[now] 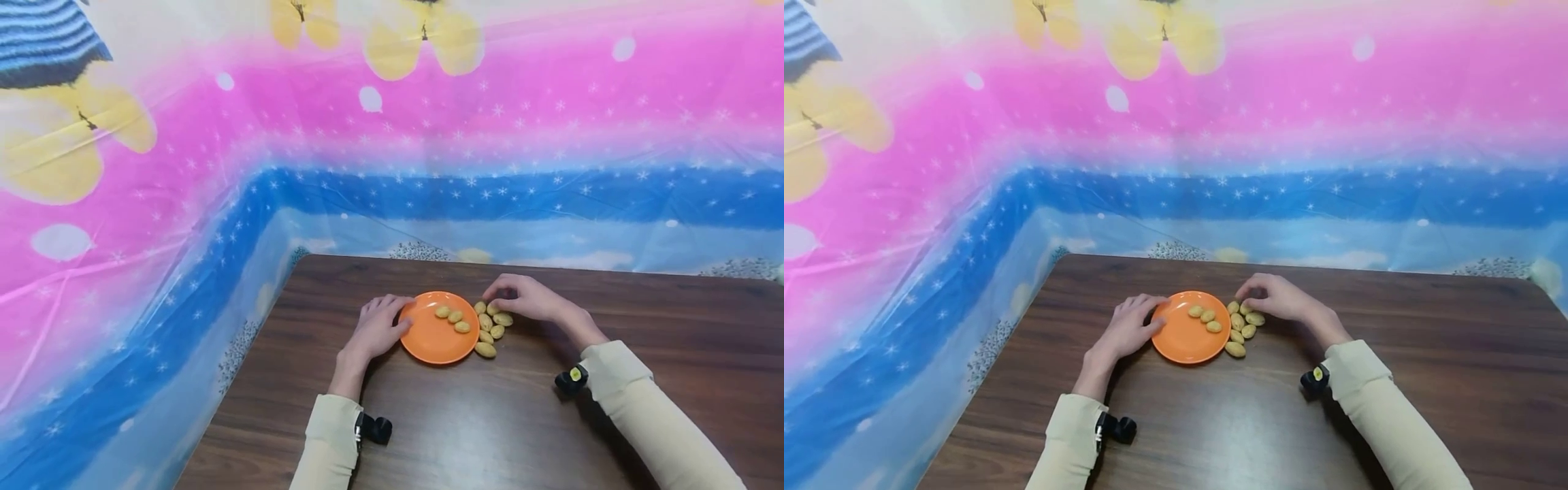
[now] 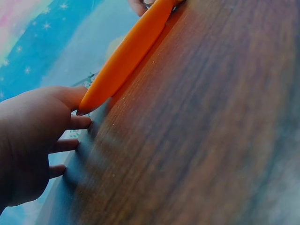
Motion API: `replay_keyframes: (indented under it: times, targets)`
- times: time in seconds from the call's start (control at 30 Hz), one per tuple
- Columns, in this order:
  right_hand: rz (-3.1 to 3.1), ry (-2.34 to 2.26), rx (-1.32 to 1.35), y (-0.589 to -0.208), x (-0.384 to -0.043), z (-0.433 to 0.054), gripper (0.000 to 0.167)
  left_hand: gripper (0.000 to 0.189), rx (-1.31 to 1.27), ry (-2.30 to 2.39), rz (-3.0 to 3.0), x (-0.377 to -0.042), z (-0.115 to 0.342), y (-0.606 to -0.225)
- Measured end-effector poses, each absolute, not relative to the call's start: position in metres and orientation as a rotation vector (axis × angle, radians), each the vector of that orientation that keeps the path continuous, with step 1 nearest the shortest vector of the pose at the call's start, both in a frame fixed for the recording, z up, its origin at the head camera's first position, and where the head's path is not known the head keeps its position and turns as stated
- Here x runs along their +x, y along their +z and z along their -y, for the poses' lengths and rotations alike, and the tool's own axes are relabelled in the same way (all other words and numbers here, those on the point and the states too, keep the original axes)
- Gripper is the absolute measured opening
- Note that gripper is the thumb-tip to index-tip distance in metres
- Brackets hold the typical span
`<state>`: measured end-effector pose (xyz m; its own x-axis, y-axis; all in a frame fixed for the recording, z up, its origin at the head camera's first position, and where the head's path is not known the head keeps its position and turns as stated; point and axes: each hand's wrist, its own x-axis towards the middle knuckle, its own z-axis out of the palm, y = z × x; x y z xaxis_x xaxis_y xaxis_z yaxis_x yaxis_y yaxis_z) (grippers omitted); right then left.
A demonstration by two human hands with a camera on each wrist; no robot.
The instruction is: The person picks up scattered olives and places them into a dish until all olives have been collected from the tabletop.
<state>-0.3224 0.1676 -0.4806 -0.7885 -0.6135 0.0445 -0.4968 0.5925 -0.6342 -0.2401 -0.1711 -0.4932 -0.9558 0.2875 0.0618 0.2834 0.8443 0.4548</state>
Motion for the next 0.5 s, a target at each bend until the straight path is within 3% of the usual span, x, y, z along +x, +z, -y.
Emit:
replay_keyframes:
  times: [0.5]
  targets:
    - [-2.552,-0.935,-0.901,-0.483,-0.327,-0.184,0.022,0.044,0.461,0.762,-3.007,-0.243,0.167,-0.496]
